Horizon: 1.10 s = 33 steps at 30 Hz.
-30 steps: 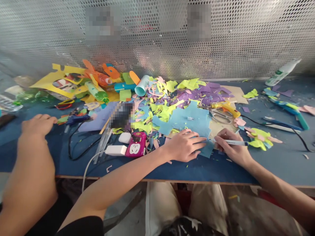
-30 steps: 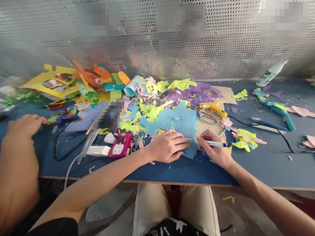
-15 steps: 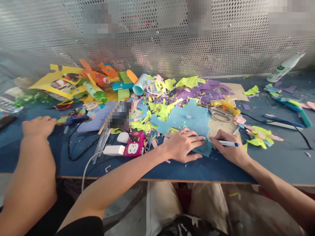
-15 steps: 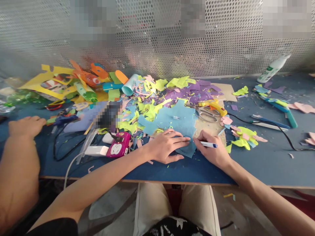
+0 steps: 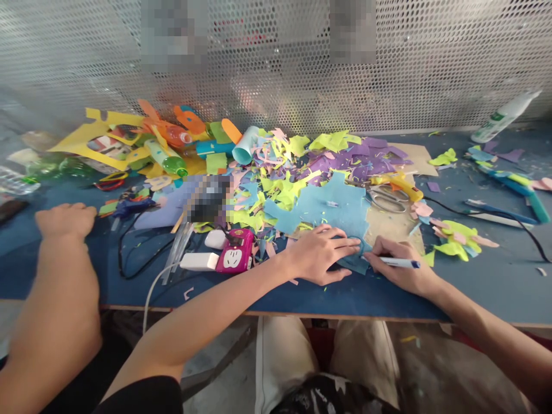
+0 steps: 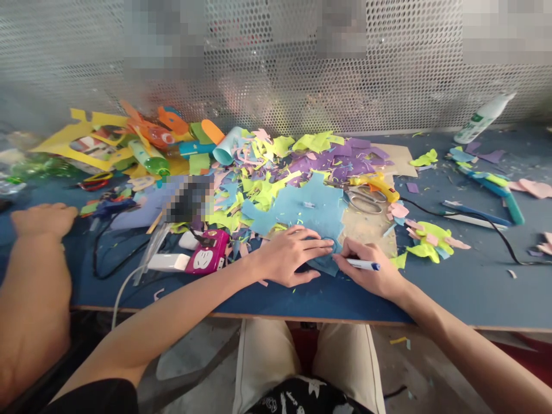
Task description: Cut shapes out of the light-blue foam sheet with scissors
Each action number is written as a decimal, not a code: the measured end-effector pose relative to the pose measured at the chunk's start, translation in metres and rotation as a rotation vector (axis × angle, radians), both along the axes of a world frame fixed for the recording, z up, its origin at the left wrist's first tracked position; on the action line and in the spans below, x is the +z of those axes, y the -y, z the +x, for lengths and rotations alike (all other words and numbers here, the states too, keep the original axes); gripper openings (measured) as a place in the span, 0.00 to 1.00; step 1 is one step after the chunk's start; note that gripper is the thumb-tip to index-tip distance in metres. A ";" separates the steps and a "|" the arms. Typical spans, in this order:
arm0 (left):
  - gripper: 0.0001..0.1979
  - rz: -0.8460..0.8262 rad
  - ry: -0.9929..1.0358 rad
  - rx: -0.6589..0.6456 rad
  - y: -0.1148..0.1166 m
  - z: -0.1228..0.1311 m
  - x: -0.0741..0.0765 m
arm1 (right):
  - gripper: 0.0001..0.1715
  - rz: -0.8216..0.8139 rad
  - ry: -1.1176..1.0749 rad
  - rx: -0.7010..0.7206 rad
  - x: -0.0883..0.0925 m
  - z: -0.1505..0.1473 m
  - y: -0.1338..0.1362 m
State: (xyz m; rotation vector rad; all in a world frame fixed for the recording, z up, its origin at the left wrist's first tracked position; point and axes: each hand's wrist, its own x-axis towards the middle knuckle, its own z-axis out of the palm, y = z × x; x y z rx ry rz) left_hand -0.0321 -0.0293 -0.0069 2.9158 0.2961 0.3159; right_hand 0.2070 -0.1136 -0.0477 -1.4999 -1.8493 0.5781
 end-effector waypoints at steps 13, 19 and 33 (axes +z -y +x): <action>0.25 -0.027 0.027 -0.006 0.000 -0.001 -0.003 | 0.14 0.031 0.026 0.103 0.000 0.002 0.000; 0.26 -0.046 0.028 -0.011 -0.001 -0.001 -0.004 | 0.13 0.035 0.026 0.150 -0.001 0.002 0.002; 0.22 -0.018 0.101 0.134 -0.008 -0.002 0.001 | 0.14 0.046 -0.321 -0.131 0.011 -0.001 -0.011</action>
